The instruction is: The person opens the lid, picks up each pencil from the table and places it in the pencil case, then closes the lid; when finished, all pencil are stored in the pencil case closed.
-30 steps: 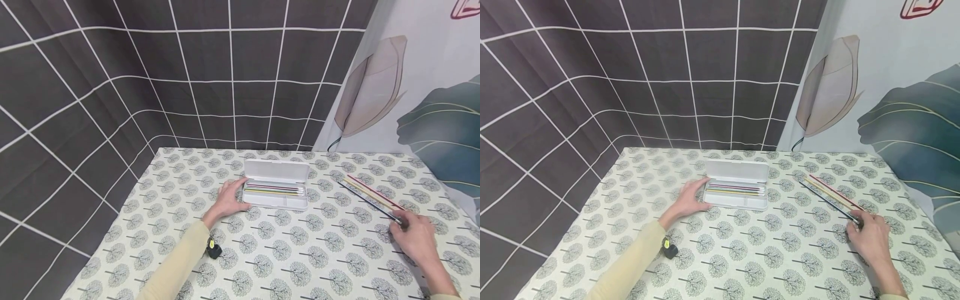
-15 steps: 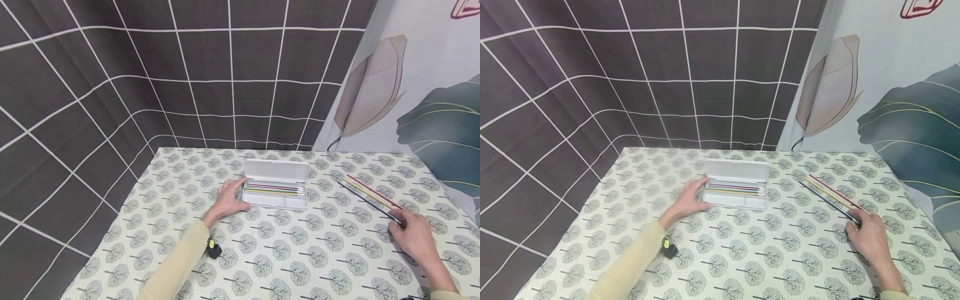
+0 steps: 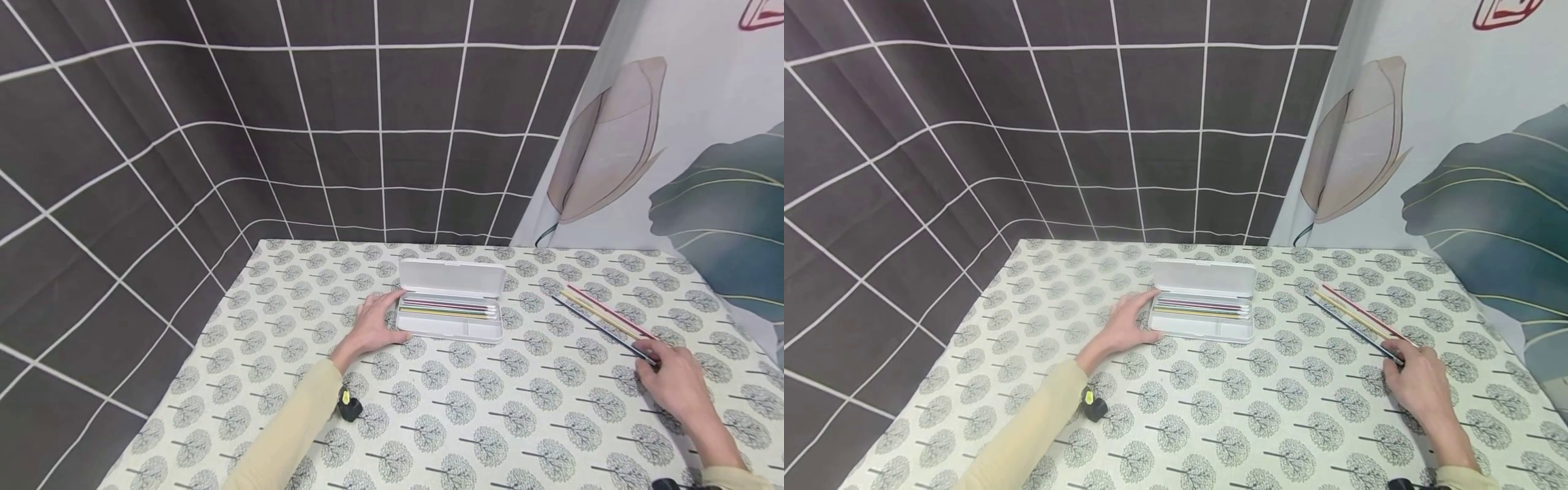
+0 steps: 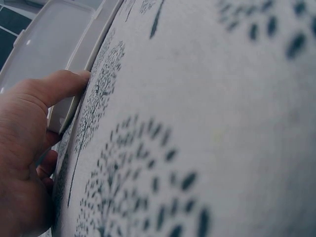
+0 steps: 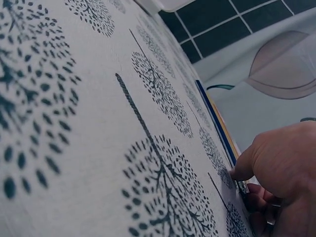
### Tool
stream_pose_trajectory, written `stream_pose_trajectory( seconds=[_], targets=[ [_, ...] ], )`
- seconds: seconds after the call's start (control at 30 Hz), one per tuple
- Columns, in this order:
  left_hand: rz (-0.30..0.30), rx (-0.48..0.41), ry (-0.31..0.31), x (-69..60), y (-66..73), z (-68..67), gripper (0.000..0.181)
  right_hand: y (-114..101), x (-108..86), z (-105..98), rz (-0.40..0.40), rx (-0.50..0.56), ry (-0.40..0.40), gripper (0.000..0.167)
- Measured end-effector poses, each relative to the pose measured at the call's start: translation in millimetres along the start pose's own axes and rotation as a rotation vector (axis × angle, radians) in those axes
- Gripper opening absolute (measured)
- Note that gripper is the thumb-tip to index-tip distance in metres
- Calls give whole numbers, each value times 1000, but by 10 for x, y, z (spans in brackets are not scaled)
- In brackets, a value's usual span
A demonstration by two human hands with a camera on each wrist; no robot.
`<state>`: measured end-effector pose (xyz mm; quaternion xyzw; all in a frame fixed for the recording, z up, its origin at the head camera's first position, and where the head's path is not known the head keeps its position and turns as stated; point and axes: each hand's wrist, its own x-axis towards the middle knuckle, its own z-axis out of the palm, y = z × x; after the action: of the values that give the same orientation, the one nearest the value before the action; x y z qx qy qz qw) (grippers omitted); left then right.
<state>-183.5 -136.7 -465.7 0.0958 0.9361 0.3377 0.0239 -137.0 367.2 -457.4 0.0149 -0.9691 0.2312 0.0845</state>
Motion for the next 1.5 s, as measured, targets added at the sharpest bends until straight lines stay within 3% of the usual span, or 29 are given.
stream_pose_trajectory(
  seconds=[0.63, 1.5],
  targets=[
    [2, -5, 0, 2, 6, 0, 98, 5, 38, 4, 27, -29, 3, 25],
    [-9, 2, -8, 10, 4, 3, 99, 9, 25, 41, -36, -20, 66, 24]
  ],
)
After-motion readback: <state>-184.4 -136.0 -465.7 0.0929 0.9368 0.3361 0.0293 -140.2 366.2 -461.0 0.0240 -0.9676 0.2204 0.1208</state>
